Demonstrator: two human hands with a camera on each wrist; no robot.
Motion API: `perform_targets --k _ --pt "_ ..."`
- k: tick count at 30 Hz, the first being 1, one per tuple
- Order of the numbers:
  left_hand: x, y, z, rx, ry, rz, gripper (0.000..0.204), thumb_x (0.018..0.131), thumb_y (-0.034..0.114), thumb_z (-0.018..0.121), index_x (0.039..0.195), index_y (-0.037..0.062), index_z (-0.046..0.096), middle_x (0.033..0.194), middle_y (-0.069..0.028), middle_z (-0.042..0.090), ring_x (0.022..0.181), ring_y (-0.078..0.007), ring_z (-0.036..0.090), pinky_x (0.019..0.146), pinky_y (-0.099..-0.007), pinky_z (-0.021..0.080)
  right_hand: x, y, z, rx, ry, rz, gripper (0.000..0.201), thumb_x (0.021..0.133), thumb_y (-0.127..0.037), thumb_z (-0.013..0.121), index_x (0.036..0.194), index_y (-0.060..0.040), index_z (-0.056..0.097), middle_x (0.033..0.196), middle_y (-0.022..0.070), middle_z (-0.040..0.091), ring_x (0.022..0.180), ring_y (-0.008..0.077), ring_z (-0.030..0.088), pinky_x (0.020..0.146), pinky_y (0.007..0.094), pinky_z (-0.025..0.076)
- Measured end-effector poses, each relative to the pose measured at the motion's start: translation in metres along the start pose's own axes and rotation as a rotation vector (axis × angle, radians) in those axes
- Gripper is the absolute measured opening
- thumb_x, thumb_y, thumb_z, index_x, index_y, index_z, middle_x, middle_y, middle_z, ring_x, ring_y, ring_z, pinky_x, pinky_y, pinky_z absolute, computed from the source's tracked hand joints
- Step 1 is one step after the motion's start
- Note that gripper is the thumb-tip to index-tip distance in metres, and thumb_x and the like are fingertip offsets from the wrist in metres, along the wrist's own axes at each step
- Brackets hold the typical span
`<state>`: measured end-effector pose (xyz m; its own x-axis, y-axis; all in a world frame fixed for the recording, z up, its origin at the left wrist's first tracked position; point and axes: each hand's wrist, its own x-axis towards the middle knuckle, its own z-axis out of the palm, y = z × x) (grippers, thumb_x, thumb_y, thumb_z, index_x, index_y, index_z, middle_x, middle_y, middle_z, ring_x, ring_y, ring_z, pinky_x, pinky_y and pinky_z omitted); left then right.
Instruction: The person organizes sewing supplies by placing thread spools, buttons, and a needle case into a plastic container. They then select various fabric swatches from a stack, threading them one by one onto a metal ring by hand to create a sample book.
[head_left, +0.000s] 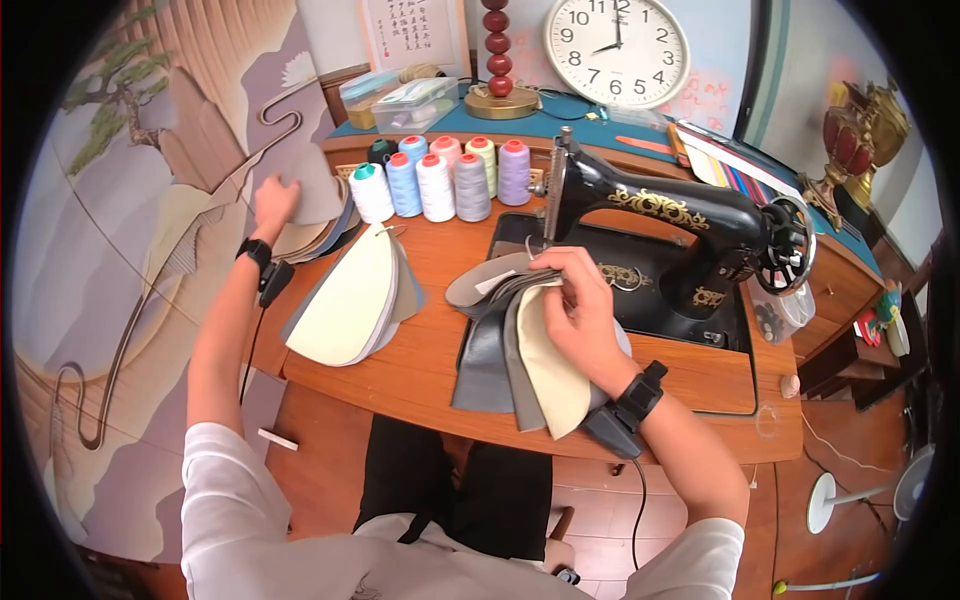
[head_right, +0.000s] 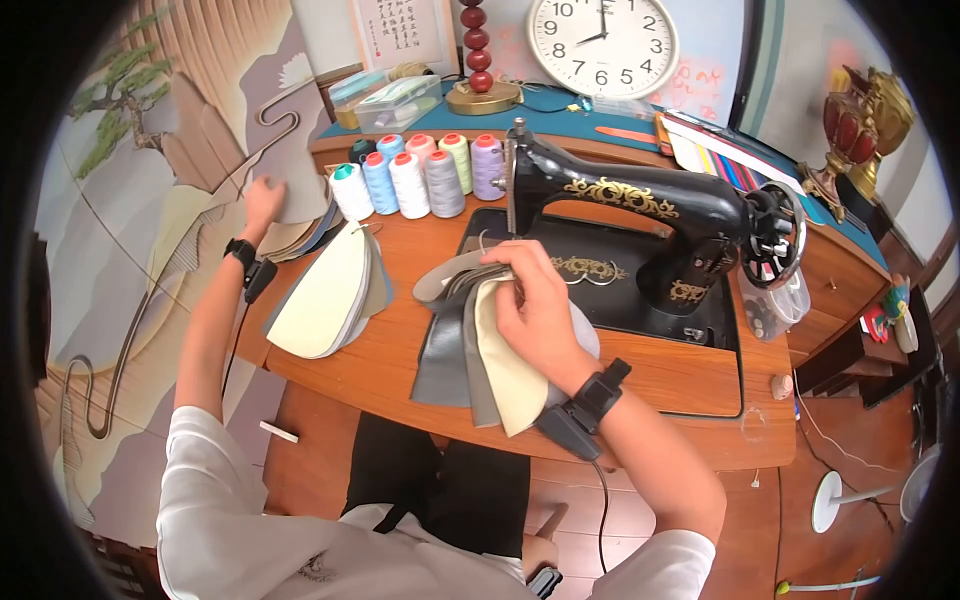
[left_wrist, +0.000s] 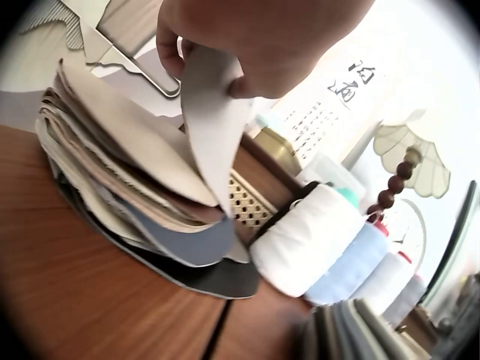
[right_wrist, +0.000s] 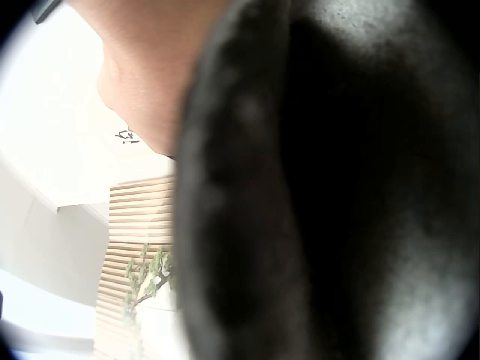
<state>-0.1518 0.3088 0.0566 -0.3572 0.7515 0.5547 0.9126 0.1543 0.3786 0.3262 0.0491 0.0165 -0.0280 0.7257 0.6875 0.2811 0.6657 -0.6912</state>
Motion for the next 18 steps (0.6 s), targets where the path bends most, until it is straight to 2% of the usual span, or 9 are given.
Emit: perform_targets --k 2,4,6,8,10,12,16,17,18 --pt "0.004 0.01 0.001 -0.059 0.076 0.054 0.059 0.089 0.039 0.065 0.134 0.0004 0.06 0.124 -0.0249 0.068 0.118 -0.0406 0.064 0.101 -0.0427 0.049 -0.001 0.001 0.0 0.022 -0.012 0.008 0.035 0.085 0.014 0.047 0.112 -0.0033 0.063 0.11 0.0093 0.06 0.078 0.0134 0.06 0.064 0.0244 0.047" --pt "0.0 0.031 -0.002 -0.5 0.193 0.047 0.056 0.091 0.039 0.065 0.13 -0.0018 0.061 0.121 -0.0224 0.069 0.111 -0.0362 0.066 0.097 -0.041 0.049 -0.001 0.001 0.0 0.022 -0.015 0.015 0.035 0.085 0.014 0.047 0.111 -0.0031 0.063 0.11 0.0092 0.059 0.079 0.0133 0.06 0.065 0.0248 0.048" --pt "-0.041 0.087 -0.036 -0.623 0.164 0.143 0.037 0.096 0.03 0.065 0.11 -0.0038 0.061 0.098 -0.011 0.065 0.09 -0.0203 0.06 0.086 -0.0316 0.048 -0.001 0.003 0.0 0.036 -0.016 0.013 0.034 0.085 0.014 0.048 0.111 -0.0029 0.063 0.11 0.0092 0.059 0.079 0.0135 0.06 0.066 0.025 0.048" --pt "-0.089 0.137 -0.063 -0.803 0.131 0.429 0.029 0.094 0.024 0.068 0.1 -0.0025 0.056 0.09 -0.009 0.059 0.084 -0.0169 0.055 0.081 -0.0298 0.048 -0.001 0.002 0.002 0.039 -0.011 0.013 0.034 0.085 0.014 0.048 0.111 -0.0028 0.063 0.11 0.0091 0.059 0.08 0.0136 0.06 0.066 0.025 0.048" --pt "-0.13 0.172 -0.065 -0.741 0.179 0.617 0.021 0.087 0.013 0.071 0.1 0.0008 0.06 0.099 -0.0113 0.064 0.091 -0.0191 0.061 0.079 -0.0328 0.051 -0.001 0.002 0.001 0.025 -0.011 0.012 0.034 0.085 0.013 0.048 0.111 -0.0027 0.063 0.111 0.009 0.059 0.08 0.0137 0.061 0.066 0.0249 0.048" --pt "-0.168 0.205 -0.08 -0.874 -0.087 0.854 0.015 0.082 0.005 0.066 0.094 0.0022 0.057 0.095 -0.0105 0.063 0.085 -0.0229 0.06 0.076 -0.0328 0.051 -0.001 0.002 0.002 0.017 -0.001 -0.025 0.034 0.085 0.014 0.048 0.111 -0.0029 0.063 0.11 0.0088 0.059 0.082 0.014 0.061 0.065 0.0246 0.048" --pt "-0.21 0.215 -0.064 -0.827 -0.556 1.231 0.015 0.076 -0.001 0.059 0.083 0.0027 0.046 0.078 -0.0093 0.052 0.071 -0.0277 0.054 0.065 -0.0358 0.045 -0.001 0.001 0.0 -0.009 -0.021 -0.017 0.033 0.085 0.012 0.049 0.11 -0.0033 0.063 0.108 0.0085 0.059 0.078 0.0138 0.06 0.064 0.0252 0.048" --pt "-0.216 0.217 -0.063 -0.796 -0.681 1.191 0.019 0.075 -0.002 0.058 0.08 0.0033 0.04 0.071 -0.0065 0.043 0.065 -0.0229 0.048 0.061 -0.036 0.04 -0.001 0.0 0.0 -0.025 -0.017 -0.01 0.032 0.084 0.012 0.05 0.109 -0.0034 0.064 0.106 0.0086 0.059 0.075 0.0142 0.059 0.063 0.0257 0.047" --pt "-0.215 0.219 -0.06 -0.806 -0.672 1.197 0.019 0.075 -0.002 0.058 0.08 0.0033 0.04 0.071 -0.0065 0.043 0.065 -0.0229 0.048 0.061 -0.036 0.04 0.0 -0.001 0.0 -0.031 -0.005 -0.029 0.032 0.084 0.012 0.05 0.108 -0.0033 0.064 0.104 0.009 0.059 0.073 0.0148 0.059 0.062 0.0261 0.047"
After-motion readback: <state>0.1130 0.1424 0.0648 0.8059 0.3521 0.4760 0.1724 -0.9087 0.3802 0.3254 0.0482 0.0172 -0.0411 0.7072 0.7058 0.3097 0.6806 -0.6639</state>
